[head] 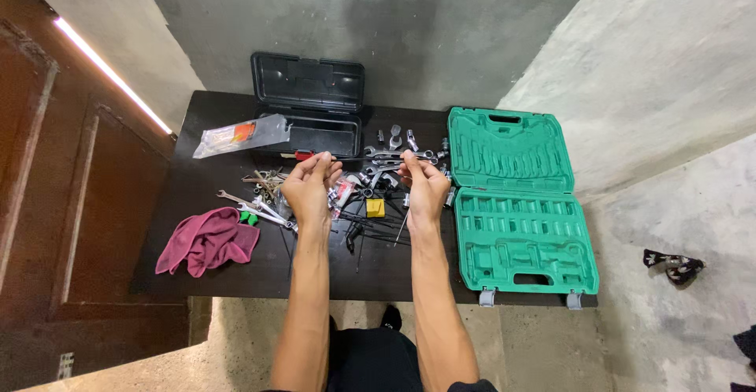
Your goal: The person picks up and moves wrenches, zip ties, and small plastic bags containing hardware on a dark table before picking up and folding a pink cloth.
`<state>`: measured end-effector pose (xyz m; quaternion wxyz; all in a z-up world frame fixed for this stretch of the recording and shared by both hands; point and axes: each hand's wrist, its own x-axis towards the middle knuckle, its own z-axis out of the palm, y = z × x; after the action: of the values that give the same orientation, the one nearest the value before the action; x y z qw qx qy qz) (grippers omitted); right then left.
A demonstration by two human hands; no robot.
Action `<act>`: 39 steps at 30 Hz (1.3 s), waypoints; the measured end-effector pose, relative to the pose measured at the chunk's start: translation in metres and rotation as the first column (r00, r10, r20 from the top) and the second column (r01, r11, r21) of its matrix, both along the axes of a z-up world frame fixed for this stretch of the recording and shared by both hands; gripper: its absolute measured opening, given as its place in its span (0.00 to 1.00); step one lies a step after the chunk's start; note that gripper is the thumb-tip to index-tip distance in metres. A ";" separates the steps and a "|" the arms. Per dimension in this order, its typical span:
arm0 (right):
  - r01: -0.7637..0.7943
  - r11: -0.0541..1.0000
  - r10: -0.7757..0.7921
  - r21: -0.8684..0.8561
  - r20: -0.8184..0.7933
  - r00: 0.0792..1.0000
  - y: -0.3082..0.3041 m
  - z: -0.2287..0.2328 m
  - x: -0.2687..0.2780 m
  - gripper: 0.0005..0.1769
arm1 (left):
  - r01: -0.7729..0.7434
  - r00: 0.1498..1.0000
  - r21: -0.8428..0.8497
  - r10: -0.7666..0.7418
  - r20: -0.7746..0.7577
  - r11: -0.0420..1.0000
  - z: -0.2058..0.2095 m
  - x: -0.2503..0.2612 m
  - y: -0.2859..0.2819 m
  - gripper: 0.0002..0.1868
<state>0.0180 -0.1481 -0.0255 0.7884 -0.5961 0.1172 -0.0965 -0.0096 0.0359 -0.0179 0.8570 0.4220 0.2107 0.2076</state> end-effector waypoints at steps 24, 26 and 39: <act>-0.132 0.987 0.118 0.090 0.146 0.982 0.020 0.007 0.002 0.09 | 0.085 0.982 0.105 -0.101 0.159 0.991 0.022 0.005 -0.012 0.10; -0.099 0.987 0.085 0.127 0.116 0.990 0.012 0.005 0.005 0.09 | 0.060 0.988 0.135 -0.078 0.133 0.989 0.021 0.006 -0.002 0.09; -0.047 0.988 0.040 0.147 0.048 0.998 -0.017 0.013 0.006 0.15 | 0.066 0.995 0.036 -0.069 0.068 0.997 0.016 0.009 0.006 0.11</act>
<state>0.0243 -0.1653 -0.0129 0.8349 -0.5359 0.0934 -0.0836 -0.0005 0.0421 -0.0017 0.8631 0.4357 0.1632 0.1964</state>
